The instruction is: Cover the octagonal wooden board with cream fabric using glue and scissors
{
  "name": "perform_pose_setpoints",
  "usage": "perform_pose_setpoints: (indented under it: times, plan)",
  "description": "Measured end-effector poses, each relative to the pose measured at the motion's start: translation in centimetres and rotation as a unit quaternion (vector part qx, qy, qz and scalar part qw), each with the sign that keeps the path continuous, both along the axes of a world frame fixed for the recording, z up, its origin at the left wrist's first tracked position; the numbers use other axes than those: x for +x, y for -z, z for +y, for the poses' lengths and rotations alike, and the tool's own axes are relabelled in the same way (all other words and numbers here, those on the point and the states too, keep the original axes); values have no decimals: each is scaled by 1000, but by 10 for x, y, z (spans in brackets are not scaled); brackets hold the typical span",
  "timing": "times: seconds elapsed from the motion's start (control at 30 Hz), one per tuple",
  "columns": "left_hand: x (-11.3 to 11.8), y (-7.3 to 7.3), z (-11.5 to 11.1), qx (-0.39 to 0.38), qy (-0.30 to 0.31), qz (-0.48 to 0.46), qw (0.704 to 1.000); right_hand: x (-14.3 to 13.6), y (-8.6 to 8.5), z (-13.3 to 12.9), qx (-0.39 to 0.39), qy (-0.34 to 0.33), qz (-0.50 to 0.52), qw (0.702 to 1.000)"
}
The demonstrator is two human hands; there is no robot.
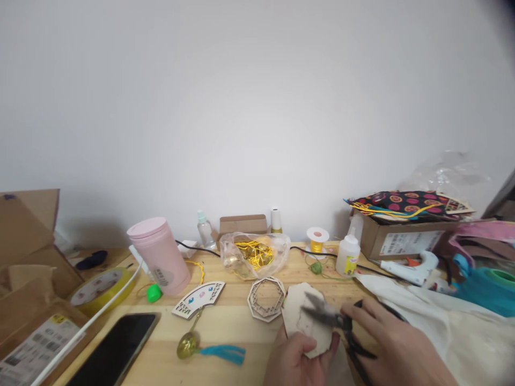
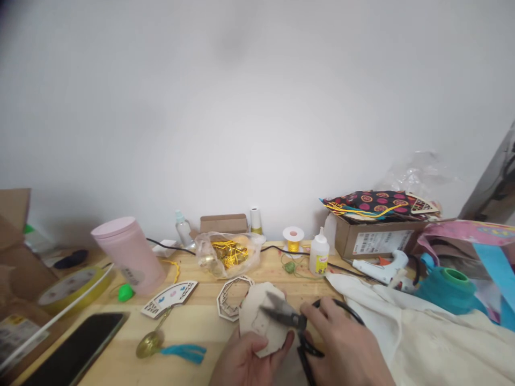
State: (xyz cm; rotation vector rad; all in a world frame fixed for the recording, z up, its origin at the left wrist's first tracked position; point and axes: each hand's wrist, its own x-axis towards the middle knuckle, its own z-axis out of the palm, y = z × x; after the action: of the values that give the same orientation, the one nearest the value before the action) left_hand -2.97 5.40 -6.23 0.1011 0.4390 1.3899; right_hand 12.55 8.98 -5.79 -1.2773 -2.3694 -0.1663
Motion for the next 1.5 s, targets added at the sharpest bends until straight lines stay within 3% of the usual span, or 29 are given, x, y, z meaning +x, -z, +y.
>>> perform_pose_setpoints:
  times: [0.43,0.77,1.13,1.27,1.37,1.5]
  plan:
    - [2,2,1,10,-14,16,1000,-1,2,-2,-55,-9,3,998]
    - [0,-1,2,19,-17,7,1000,-2,1,-3,-47,9,1,999]
    - [1,-2,1,13,-14,12,1000,-1,0,-4,-58,-15,6,998]
    - [1,-3,1,-2,-20,18,1000,-2,0,-3,-35,14,8,999]
    - [0,-1,2,17,-13,24,999,-2,1,-3,-47,-16,3,999]
    - [0,1,2,11,-19,26,999,-1,1,-3,-63,10,14,998]
